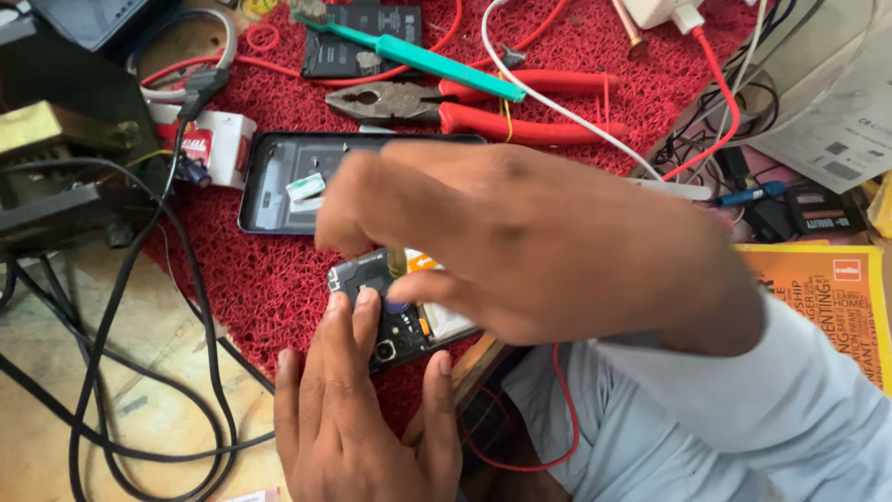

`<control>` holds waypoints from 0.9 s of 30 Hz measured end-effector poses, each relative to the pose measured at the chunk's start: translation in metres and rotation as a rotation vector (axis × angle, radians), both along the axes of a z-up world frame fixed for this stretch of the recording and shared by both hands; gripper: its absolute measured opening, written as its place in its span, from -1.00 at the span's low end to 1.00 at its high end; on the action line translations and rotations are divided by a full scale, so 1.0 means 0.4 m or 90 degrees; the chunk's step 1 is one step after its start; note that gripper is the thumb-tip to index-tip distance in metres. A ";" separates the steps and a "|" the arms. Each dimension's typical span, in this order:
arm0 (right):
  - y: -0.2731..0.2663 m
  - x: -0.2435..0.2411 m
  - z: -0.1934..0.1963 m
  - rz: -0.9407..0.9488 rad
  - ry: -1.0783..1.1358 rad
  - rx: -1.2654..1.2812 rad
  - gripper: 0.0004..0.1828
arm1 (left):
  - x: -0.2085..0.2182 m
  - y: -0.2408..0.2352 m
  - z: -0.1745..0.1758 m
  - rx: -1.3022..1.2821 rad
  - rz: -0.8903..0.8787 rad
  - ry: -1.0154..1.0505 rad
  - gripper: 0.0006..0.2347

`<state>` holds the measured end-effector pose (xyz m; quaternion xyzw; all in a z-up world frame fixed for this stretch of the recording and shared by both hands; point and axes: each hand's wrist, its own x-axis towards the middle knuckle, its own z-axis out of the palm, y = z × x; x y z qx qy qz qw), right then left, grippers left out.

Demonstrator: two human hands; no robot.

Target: The person uses a green screwdriver to remove screws from a disassembled mobile phone on a cluttered workbench. They then pick up a small circuit board, inspect it, and place it back down before continuing to unscrew components from the phone chassis.

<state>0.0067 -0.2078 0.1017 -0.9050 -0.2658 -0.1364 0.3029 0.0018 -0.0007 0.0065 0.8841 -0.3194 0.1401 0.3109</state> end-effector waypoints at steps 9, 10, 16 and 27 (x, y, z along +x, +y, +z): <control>0.038 0.018 0.030 -0.066 0.025 -0.013 -0.56 | -0.004 -0.005 0.007 -0.011 0.002 0.012 -0.36; 0.035 0.016 0.034 -0.053 0.011 -0.009 -0.55 | -0.003 -0.005 0.007 -0.013 0.002 0.011 -0.37; 0.013 -0.001 0.013 -0.004 0.116 0.051 -0.70 | -0.007 0.000 0.004 -0.012 0.000 0.010 -0.40; 0.039 -0.019 0.014 -0.019 0.070 0.010 -0.60 | -0.006 0.000 0.010 -0.002 -0.008 -0.010 -0.46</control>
